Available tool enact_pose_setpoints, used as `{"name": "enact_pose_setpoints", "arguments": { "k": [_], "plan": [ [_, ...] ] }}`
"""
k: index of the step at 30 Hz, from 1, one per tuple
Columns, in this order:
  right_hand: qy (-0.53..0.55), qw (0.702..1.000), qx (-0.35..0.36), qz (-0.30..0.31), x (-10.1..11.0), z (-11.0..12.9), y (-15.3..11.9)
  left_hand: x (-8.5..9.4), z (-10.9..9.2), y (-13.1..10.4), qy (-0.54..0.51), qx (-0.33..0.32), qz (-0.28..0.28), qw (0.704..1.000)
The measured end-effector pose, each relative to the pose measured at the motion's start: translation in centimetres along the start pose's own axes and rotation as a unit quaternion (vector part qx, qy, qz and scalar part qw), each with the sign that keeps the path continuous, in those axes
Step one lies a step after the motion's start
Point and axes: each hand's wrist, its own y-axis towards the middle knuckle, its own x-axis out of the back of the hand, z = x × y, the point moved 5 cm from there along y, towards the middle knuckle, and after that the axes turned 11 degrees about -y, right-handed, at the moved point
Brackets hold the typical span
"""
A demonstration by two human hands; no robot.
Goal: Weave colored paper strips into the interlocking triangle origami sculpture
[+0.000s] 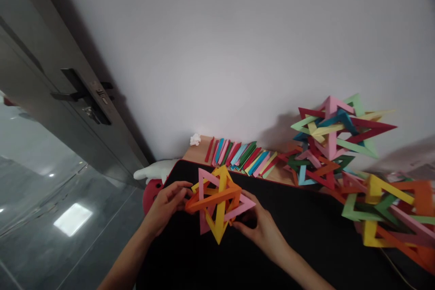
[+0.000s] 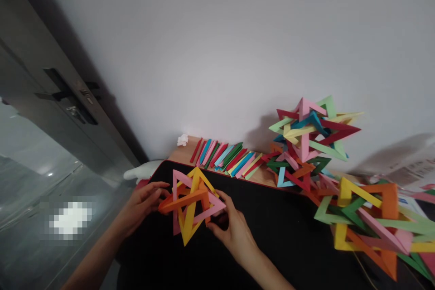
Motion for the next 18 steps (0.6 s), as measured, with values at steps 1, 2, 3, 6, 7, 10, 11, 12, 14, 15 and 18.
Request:
{"name": "enact_pose_setpoints", "arguments": {
  "k": [1, 2, 3, 6, 7, 10, 11, 12, 14, 15, 18],
  "plan": [
    [0.011, 1.000, -0.002, 0.001, -0.1, -0.1, 0.0, -0.3, -0.4, -0.1, 0.014, -0.011, 0.002, 1.000],
    [0.024, 1.000, -0.003, 0.001, -0.1, -0.2, 0.0, -0.6, -0.8, -0.2, 0.035, -0.026, 0.002, 0.999],
    [0.039, 0.999, -0.005, 0.001, -0.1, -0.3, 0.0, -0.9, -1.3, -0.4, 0.064, -0.044, 0.001, 0.997],
    [0.097, 0.995, -0.016, 0.007, -0.1, 0.0, 0.1, -1.9, -2.7, -0.8, 0.155, -0.096, 0.012, 0.983],
    [0.117, 0.993, -0.018, 0.010, 0.0, 0.3, 0.1, -2.3, -3.2, -0.9, 0.182, -0.115, 0.021, 0.976],
    [0.173, 0.985, -0.010, 0.015, 0.4, 1.1, 0.3, -3.2, -4.3, -1.2, 0.253, -0.171, 0.051, 0.951],
    [0.191, 0.981, -0.007, 0.015, 0.6, 1.3, 0.4, -3.5, -4.5, -1.3, 0.271, -0.185, 0.060, 0.943],
    [0.209, 0.978, -0.006, 0.016, 0.8, 1.4, 0.5, -3.8, -4.6, -1.4, 0.283, -0.194, 0.070, 0.937],
    [0.238, 0.971, -0.013, 0.023, 1.2, 1.1, 0.9, -4.3, -4.6, -1.5, 0.295, -0.206, 0.094, 0.928],
    [0.251, 0.967, -0.018, 0.029, 1.4, 0.9, 1.2, -4.6, -4.7, -1.7, 0.298, -0.209, 0.105, 0.925],
    [0.285, 0.956, -0.027, 0.060, 1.7, 0.2, 2.0, -5.4, -5.0, -2.1, 0.304, -0.223, 0.128, 0.918]
  ]
}}
